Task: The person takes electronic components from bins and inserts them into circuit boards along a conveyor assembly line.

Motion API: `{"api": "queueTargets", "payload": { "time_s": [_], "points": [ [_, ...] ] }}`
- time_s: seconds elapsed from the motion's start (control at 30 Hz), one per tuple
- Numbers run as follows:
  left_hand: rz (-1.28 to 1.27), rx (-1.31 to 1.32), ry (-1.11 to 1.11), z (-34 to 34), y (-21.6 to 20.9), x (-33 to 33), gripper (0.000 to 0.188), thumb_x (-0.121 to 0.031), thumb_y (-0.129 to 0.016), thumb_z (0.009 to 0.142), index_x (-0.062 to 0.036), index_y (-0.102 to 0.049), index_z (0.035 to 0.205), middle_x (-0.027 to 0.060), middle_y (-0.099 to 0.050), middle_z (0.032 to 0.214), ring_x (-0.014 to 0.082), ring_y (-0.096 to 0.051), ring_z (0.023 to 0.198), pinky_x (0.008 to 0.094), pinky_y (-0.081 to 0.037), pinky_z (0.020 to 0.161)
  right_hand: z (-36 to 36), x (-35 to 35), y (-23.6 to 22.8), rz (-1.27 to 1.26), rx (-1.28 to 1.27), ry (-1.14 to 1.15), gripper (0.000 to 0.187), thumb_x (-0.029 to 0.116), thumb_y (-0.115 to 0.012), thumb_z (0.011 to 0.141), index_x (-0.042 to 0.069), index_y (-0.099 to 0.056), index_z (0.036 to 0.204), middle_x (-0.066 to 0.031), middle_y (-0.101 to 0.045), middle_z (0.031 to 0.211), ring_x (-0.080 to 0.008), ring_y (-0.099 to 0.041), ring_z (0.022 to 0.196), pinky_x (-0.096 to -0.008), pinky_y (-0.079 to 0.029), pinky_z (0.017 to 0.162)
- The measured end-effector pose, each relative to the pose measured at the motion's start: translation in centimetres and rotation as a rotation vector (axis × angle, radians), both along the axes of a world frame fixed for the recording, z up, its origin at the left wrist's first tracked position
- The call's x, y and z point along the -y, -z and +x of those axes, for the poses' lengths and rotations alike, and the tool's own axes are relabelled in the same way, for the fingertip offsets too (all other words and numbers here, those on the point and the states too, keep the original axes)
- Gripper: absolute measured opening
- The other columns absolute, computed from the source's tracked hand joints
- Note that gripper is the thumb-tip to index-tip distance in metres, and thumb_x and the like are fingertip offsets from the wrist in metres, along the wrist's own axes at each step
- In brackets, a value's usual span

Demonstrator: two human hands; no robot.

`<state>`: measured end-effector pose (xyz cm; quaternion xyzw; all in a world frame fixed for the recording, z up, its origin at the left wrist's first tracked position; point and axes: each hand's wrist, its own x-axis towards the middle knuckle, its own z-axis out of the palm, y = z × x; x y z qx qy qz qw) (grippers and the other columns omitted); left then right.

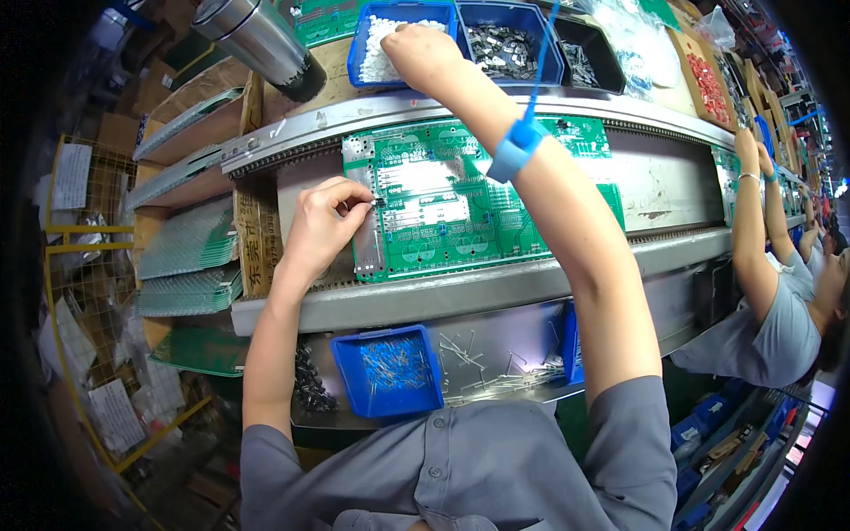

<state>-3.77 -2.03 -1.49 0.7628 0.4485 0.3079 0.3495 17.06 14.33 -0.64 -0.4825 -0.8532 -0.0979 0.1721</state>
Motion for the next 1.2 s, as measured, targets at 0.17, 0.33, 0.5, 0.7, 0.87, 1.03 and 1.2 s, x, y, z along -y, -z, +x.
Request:
{"api": "queueTargets", "payload": {
  "time_s": [0.17,0.33,0.5,0.7,0.87,1.03,1.2],
  "points": [
    [0.101,-0.037,-0.017,-0.1,0.6,0.0,0.010,0.003,-0.064,0.075,0.0022,-0.066,0.084,0.0107,-0.064,0.078,0.0184,-0.064,0.067,0.0270,-0.050,0.060,-0.8,-0.4,0.2,0.036,0.115,-0.047,0.006,0.003,-0.059,0.069,0.003,-0.062,0.074,-0.0168,-0.064,0.089,-0.0306,-0.064,0.084,-0.0384,-0.052,0.075],
    [0.109,-0.046,-0.021,0.2,0.5,0.1,0.009,0.003,-0.063,0.075,0.0023,-0.066,0.084,0.0111,-0.065,0.078,0.0183,-0.063,0.067,0.0270,-0.050,0.060,-0.4,0.2,0.5,0.085,-0.006,-0.033,0.006,0.004,-0.061,0.068,0.004,-0.063,0.075,-0.0156,-0.064,0.081,-0.0316,-0.064,0.081,-0.0390,-0.052,0.073],
    [0.059,-0.054,-0.036,0.2,0.3,0.1,0.009,0.003,-0.064,0.075,0.0025,-0.066,0.084,0.0111,-0.065,0.078,0.0183,-0.063,0.066,0.0271,-0.050,0.059,-0.6,0.1,0.3,0.034,-0.018,-0.006,0.007,0.004,-0.061,0.068,0.004,-0.063,0.075,-0.0161,-0.064,0.081,-0.0325,-0.064,0.081,-0.0398,-0.052,0.072],
    [0.062,-0.027,-0.040,0.4,0.5,0.1,0.010,0.005,-0.060,0.072,0.0022,-0.064,0.079,0.0152,-0.063,0.077,0.0286,-0.063,0.068,0.0353,-0.050,0.061,-0.5,-0.2,0.8,0.059,-0.092,0.029,0.009,0.004,-0.057,0.071,0.005,-0.065,0.076,-0.0159,-0.065,0.080,-0.0338,-0.064,0.079,-0.0413,-0.052,0.072],
    [0.182,-0.097,-0.034,0.3,0.7,0.1,0.009,0.004,-0.065,0.073,0.0012,-0.066,0.082,0.0121,-0.064,0.078,0.0218,-0.064,0.067,0.0291,-0.050,0.058,-1.0,-0.3,0.6,-0.019,-0.049,0.091,0.009,0.004,-0.056,0.071,0.005,-0.065,0.074,-0.0171,-0.065,0.081,-0.0335,-0.064,0.080,-0.0417,-0.051,0.072],
    [0.188,-0.087,-0.016,0.2,0.5,0.0,0.008,0.003,-0.066,0.073,0.0015,-0.065,0.081,0.0113,-0.064,0.078,0.0215,-0.064,0.068,0.0295,-0.050,0.058,-0.5,-0.2,-0.2,-0.055,-0.138,0.093,0.010,0.005,-0.058,0.072,0.004,-0.067,0.076,-0.0170,-0.065,0.081,-0.0325,-0.064,0.080,-0.0405,-0.051,0.073],
    [-0.028,-0.004,-0.060,0.0,-0.5,0.1,0.010,0.002,-0.067,0.073,0.0013,-0.064,0.083,0.0124,-0.063,0.080,0.0245,-0.063,0.069,0.0320,-0.050,0.060,0.1,0.7,-1.4,-0.057,-0.233,0.032,0.014,0.006,-0.062,0.074,0.003,-0.070,0.084,-0.0160,-0.066,0.082,-0.0305,-0.065,0.077,-0.0371,-0.052,0.072]
  ]
}}
